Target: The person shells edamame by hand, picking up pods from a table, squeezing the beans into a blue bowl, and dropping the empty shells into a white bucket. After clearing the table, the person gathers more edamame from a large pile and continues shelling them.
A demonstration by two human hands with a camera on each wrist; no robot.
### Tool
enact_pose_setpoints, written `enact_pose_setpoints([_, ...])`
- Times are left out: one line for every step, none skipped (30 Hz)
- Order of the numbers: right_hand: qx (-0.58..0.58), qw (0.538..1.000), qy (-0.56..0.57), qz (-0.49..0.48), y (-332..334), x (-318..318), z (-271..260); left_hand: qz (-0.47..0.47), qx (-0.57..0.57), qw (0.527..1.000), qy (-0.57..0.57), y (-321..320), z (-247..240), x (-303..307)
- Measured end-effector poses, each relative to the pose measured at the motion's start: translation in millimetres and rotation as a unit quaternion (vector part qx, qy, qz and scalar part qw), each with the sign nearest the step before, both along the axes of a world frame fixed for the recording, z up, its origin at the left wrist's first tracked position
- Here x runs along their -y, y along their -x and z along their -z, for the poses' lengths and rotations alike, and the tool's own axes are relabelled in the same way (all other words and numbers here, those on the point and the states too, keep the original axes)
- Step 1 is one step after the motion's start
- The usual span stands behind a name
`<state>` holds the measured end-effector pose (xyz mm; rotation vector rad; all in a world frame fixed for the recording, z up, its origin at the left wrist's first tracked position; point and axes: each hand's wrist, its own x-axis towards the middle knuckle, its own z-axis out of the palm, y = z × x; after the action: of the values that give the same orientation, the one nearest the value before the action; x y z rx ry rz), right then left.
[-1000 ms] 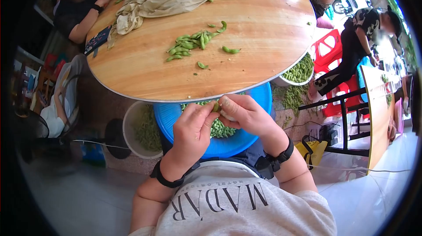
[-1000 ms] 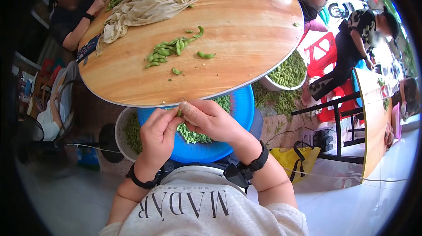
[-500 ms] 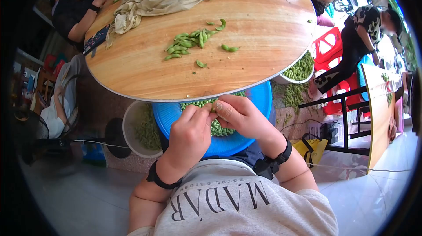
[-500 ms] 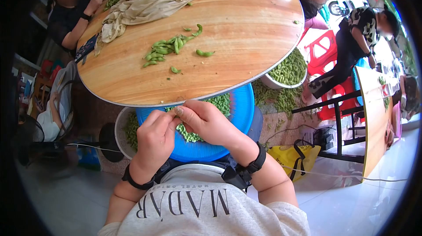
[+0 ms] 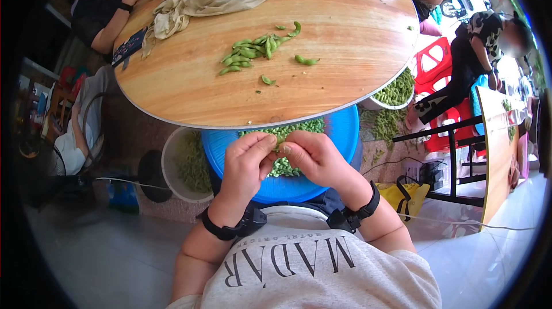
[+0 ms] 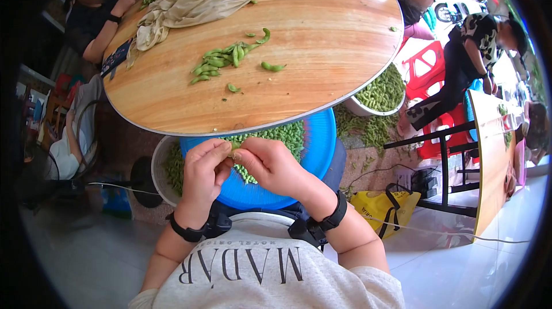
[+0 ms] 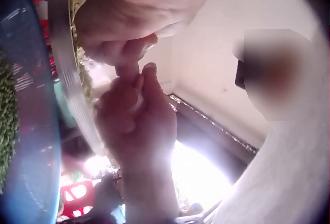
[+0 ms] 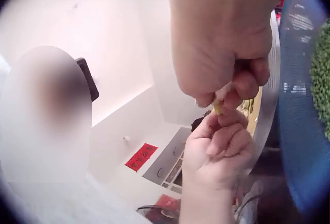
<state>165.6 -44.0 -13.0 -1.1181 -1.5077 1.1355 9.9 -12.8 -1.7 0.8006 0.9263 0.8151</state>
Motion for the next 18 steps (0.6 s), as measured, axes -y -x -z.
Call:
enact_pose_setpoints([0.031, 0.999, -0.031, -0.002, -1, 1, 1, 0.012, 0.019, 0.999, 0.027, 2, 1, -3])
enact_pose_setpoints([0.046, 0.998, -0.046, -0.015, -2, 1, 4, 0.020, 0.026, 0.999, 0.036, 3, 6, -3])
enact_pose_setpoints([0.061, 0.996, -0.060, -0.028, -5, 0, 8, 0.028, 0.033, 0.998, 0.046, 5, 11, -3])
enact_pose_setpoints([0.076, 0.994, -0.074, -0.040, -8, 0, 11, 0.036, 0.040, 0.997, 0.056, 5, 14, -2])
enact_pose_setpoints([0.086, 0.995, -0.029, -0.027, -11, 1, 8, 0.027, 0.011, 0.999, 0.035, 5, 15, 0])
enact_pose_setpoints([0.096, 0.995, 0.016, -0.014, -14, 2, 2, 0.019, -0.018, 1.000, 0.015, 4, 15, 2])
enact_pose_setpoints([0.106, 0.993, 0.061, 0.000, -15, 3, -1, 0.011, -0.047, 0.999, -0.006, 4, 15, 3])
enact_pose_setpoints([0.093, 0.995, 0.036, 0.028, -15, 2, -1, 0.010, -0.046, 0.999, -0.018, 4, 17, 3])
enact_pose_setpoints([0.079, 0.995, 0.013, 0.057, -13, 1, -1, 0.009, -0.046, 0.998, -0.029, 5, 19, 3])
enact_pose_setpoints([0.066, 0.994, -0.011, 0.086, -9, 0, 0, 0.009, -0.045, 0.998, -0.041, 6, 21, 3])
enact_pose_setpoints([0.059, 0.994, -0.044, 0.084, -3, -1, 2, 0.007, -0.028, 0.999, -0.028, 6, 23, 3])
enact_pose_setpoints([0.047, 0.996, -0.026, 0.078, 2, -2, 4, 0.007, -0.010, 1.000, -0.017, 6, 24, 4])
enact_pose_setpoints([0.035, 0.997, -0.009, 0.071, 7, -2, 7, 0.006, 0.008, 1.000, -0.006, 6, 25, 5])
enact_pose_setpoints([0.024, 0.998, 0.008, 0.064, 9, -3, 7, 0.009, 0.034, 0.999, 0.034, 9, 25, 5])
enact_pose_setpoints([0.024, 0.998, 0.039, 0.038, 8, -3, 3, 0.011, 0.060, 0.995, 0.073, 13, 27, 6])
enact_pose_setpoints([0.011, 0.998, 0.056, 0.022, 8, -4, 3, 0.013, 0.085, 0.990, 0.114, 18, 28, 7])
enact_pose_setpoints([-0.003, 0.997, 0.075, 0.005, 8, -4, 4, 0.014, 0.076, 0.988, 0.132, 21, 29, 8])
enact_pose_setpoints([-0.016, 0.995, 0.094, -0.011, 8, -4, 6, 0.021, 0.064, 0.991, 0.114, 23, 29, 10])
